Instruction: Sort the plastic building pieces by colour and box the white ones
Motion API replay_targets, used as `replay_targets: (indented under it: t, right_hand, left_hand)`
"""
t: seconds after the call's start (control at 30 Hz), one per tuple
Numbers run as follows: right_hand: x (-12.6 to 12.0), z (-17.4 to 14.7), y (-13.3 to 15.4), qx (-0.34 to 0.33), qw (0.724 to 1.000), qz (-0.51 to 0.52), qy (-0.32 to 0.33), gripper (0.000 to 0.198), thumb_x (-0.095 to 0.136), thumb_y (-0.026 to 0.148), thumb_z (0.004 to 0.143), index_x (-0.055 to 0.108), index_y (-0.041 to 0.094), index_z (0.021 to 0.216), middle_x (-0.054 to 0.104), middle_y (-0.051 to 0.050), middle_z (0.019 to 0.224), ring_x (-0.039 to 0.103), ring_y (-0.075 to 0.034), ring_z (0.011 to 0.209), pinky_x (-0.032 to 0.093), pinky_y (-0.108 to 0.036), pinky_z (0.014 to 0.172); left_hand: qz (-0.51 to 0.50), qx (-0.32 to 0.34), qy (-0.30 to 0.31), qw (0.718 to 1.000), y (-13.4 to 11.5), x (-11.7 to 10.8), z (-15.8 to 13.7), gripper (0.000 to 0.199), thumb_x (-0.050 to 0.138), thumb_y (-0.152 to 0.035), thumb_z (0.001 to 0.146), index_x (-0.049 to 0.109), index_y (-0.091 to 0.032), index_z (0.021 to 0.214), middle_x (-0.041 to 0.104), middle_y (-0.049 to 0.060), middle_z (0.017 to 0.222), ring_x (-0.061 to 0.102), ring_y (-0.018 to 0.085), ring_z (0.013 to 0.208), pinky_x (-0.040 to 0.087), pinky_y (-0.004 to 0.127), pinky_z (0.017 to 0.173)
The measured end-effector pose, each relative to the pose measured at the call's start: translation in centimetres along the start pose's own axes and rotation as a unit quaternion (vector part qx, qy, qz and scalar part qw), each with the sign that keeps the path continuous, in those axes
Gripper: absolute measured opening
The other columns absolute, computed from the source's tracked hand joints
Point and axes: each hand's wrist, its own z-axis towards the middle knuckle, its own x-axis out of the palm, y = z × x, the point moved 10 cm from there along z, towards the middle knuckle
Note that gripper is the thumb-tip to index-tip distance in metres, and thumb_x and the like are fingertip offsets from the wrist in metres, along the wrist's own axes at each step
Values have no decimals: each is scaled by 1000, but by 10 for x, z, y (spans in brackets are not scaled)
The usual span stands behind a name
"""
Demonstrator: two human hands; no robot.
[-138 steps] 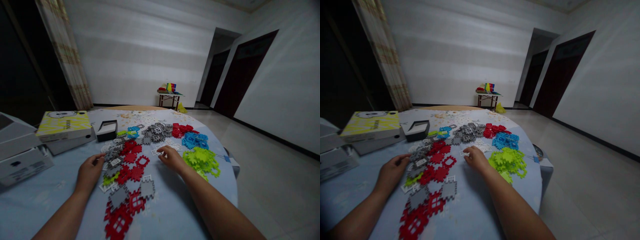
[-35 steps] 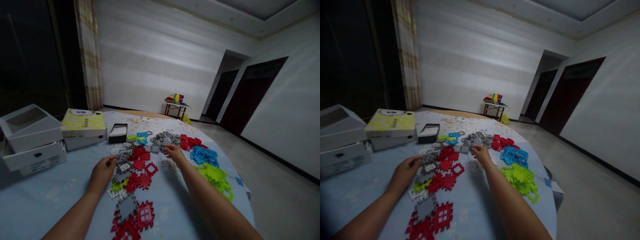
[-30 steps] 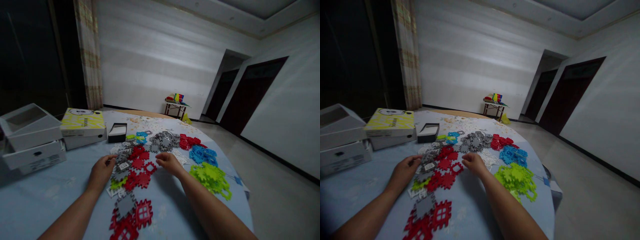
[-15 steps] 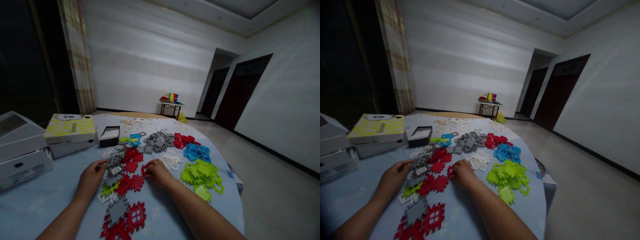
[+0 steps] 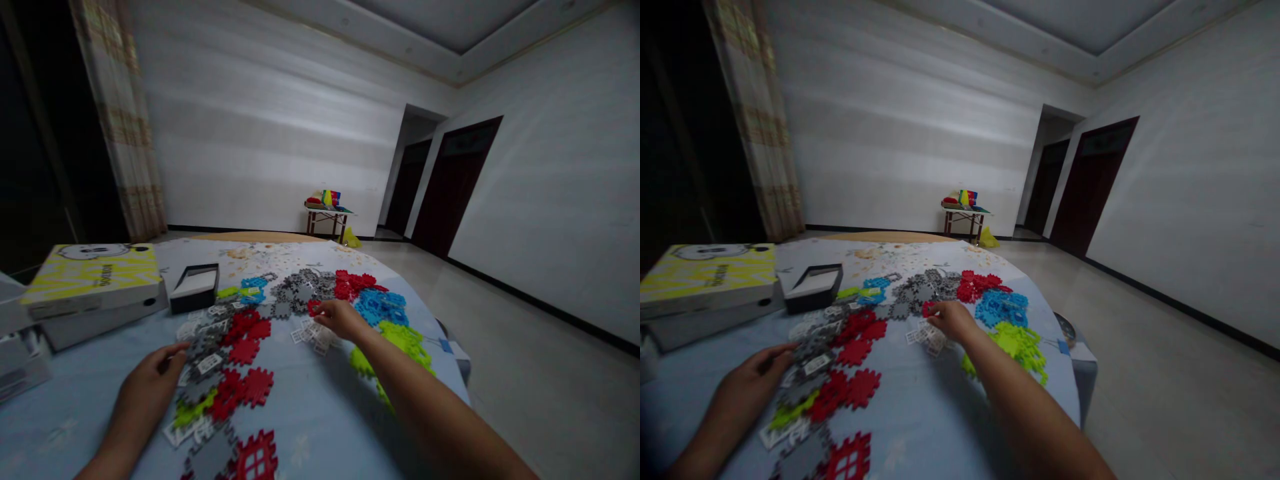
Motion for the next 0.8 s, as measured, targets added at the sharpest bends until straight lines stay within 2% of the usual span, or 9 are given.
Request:
replay_targets:
  t: [0.07, 0.13, 0.27, 0.37, 0.47, 0.57, 0.7, 0.8]
  right_hand:
    - [-14, 11, -35, 70, 996, -52, -8, 15, 65, 30, 76, 72, 26, 90, 71, 1, 81, 63, -13, 74, 40, -20, 64]
    - [-32, 21, -61, 110, 990, -76, -37, 14, 65, 29, 75, 72, 24, 86, 71, -2, 85, 64, -16, 81, 42, -21, 68]
    - [-69, 34, -98, 181, 971, -95, -123, 30, 55, 27, 82, 64, 21, 111, 68, -9, 106, 61, -22, 99, 43, -28, 79]
    - [-73, 36, -105, 193, 966, -87, -147, 37, 53, 28, 84, 58, 21, 120, 66, -10, 110, 61, -22, 101, 43, -29, 83]
    - [-56, 37, -92, 161, 977, -64, -128, 32, 55, 25, 83, 62, 20, 113, 69, -7, 103, 63, -19, 96, 44, -27, 82]
    - [-30, 32, -63, 112, 989, -35, -95, 26, 55, 23, 82, 67, 20, 105, 71, -4, 91, 64, -16, 86, 45, -23, 75]
    - [6, 14, -3, 20, 999, 33, -38, 25, 53, 23, 82, 67, 19, 103, 70, -2, 80, 63, -15, 72, 44, -23, 66]
    - [37, -8, 49, -59, 995, 72, 37, 25, 55, 23, 81, 67, 20, 103, 69, -3, 82, 61, -14, 72, 44, -23, 66]
  left_hand:
    - [-5, -5, 1, 1000, 1, 1, 1, 34, 49, -44, 66, 68, -21, 82, 72, 5, 83, 66, 23, 76, 52, 31, 67]
    - [-8, -9, 5, 1000, 3, 3, 2, 35, 49, -45, 66, 68, -21, 83, 72, 5, 84, 66, 23, 78, 52, 30, 67]
    - [-8, -10, 10, 1000, 9, 6, 4, 36, 48, -46, 67, 68, -22, 85, 72, 4, 85, 66, 22, 79, 51, 29, 69]
    - [-2, 1, 10, 1000, 9, 7, 5, 37, 48, -47, 67, 69, -21, 86, 72, 5, 87, 65, 22, 81, 51, 29, 70]
    - [-4, -5, 12, 1000, 8, 7, 4, 38, 48, -46, 67, 69, -21, 86, 72, 5, 87, 65, 23, 80, 51, 29, 70]
    - [-15, -12, 11, 1000, 3, 5, 0, 38, 49, -45, 66, 69, -20, 87, 72, 6, 87, 65, 23, 79, 51, 30, 71]
    - [-33, -8, 6, 999, -5, 3, -4, 38, 49, -43, 67, 68, -18, 87, 72, 7, 88, 65, 23, 82, 50, 30, 72]
    - [-35, -5, 3, 999, -8, 2, -7, 37, 49, -42, 67, 68, -18, 87, 72, 8, 89, 65, 23, 81, 50, 30, 74]
